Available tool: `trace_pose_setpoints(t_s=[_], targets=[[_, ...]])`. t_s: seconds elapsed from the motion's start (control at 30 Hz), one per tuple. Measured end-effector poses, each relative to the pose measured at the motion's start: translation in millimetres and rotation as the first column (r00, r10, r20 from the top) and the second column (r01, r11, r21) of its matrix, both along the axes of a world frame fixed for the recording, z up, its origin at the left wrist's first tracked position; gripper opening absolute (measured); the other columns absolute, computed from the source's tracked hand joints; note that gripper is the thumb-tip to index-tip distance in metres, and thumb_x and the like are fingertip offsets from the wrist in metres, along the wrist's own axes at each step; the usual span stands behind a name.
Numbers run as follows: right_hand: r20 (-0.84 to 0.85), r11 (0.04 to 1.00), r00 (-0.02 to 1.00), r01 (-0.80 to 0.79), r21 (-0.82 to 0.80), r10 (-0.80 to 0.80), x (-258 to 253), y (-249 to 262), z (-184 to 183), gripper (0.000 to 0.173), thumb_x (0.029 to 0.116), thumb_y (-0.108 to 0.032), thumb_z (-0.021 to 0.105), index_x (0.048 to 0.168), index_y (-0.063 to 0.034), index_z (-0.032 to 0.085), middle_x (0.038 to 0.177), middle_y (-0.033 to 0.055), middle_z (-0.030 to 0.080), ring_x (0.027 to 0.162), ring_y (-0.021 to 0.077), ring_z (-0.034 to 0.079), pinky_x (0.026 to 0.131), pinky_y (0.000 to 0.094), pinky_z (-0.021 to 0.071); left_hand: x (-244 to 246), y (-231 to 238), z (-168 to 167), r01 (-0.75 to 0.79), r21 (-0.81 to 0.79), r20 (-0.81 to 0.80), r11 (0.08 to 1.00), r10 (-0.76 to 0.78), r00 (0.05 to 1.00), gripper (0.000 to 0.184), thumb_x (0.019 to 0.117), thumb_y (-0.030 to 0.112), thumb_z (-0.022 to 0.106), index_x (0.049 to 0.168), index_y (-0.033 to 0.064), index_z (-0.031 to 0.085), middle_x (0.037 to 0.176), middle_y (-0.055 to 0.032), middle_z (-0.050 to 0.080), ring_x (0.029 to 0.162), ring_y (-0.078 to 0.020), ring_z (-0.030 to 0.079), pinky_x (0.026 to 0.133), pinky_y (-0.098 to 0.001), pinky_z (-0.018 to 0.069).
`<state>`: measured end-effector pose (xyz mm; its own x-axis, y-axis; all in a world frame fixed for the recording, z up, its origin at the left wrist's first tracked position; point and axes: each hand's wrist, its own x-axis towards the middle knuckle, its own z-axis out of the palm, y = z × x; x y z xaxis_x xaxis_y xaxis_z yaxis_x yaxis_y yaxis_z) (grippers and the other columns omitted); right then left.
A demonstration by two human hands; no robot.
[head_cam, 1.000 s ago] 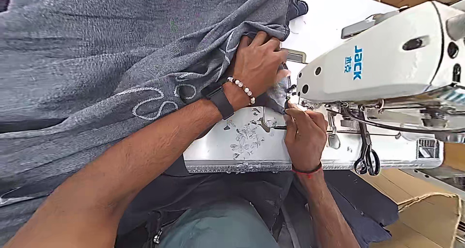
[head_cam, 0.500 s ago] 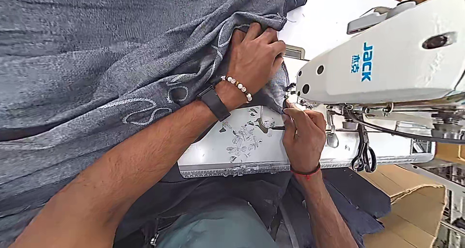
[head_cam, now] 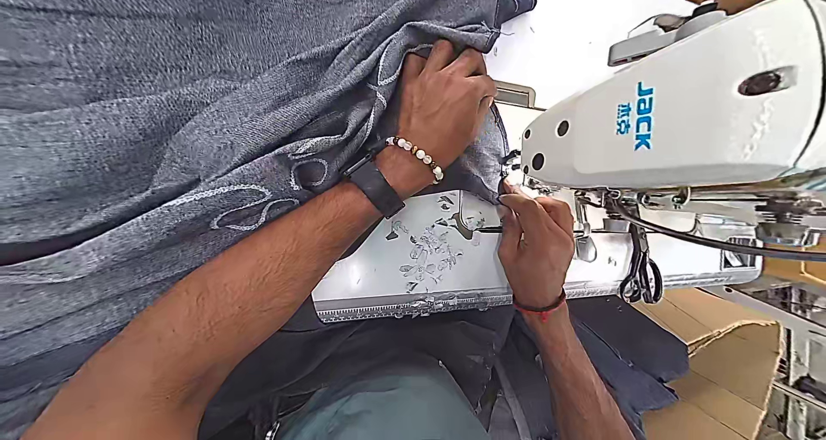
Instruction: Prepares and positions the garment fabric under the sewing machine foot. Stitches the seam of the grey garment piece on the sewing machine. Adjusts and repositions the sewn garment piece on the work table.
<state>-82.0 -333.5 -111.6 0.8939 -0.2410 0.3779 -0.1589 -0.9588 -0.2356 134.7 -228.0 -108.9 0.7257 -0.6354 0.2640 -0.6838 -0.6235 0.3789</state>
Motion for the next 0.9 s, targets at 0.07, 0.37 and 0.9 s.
trace_pose_setpoints(t_s=[0.07,0.37,0.9], targets=[[0.023,1.0,1.0,-0.004,0.021,0.004,0,0,-1,0.019,0.1022,-0.015,0.06,0.11,-0.015,0.077,0.122,0.0013,0.075,0.105,0.0178,0.067,0.092,0.0368,0.0513,0,0,-1,0.005,-0.022,-0.005,1.0,-0.005,1.0,0.029,0.1044,0.033,0.048,0.113,0.0293,0.076,0.123,0.0045,0.069,0.123,-0.0277,0.055,0.093,-0.0508,0.0409],[0.03,0.999,0.999,-0.023,0.048,0.022,-1,-3,0,0.022,0.1035,-0.017,0.057,0.112,-0.0171,0.077,0.12,-0.0022,0.075,0.11,0.0167,0.067,0.095,0.0369,0.0501,-21,24,5,0.597,-0.116,0.263,0.794,-0.555,0.789,0.026,0.0978,0.024,0.053,0.105,0.01,0.073,0.113,-0.009,0.072,0.117,-0.0309,0.063,0.098,-0.05,0.0469],[-0.247,1.0,0.969,-0.019,-0.016,0.015,-13,-10,28,0.027,0.0978,-0.024,0.057,0.114,-0.0256,0.078,0.099,0.0087,0.065,0.095,0.0305,0.061,0.072,0.0463,0.045,-58,49,4,0.608,0.099,0.14,0.788,-0.616,0.775,0.037,0.1001,0.027,0.051,0.13,0.0258,0.073,0.13,-0.0063,0.067,0.12,-0.0309,0.059,0.098,-0.0511,0.0437]])
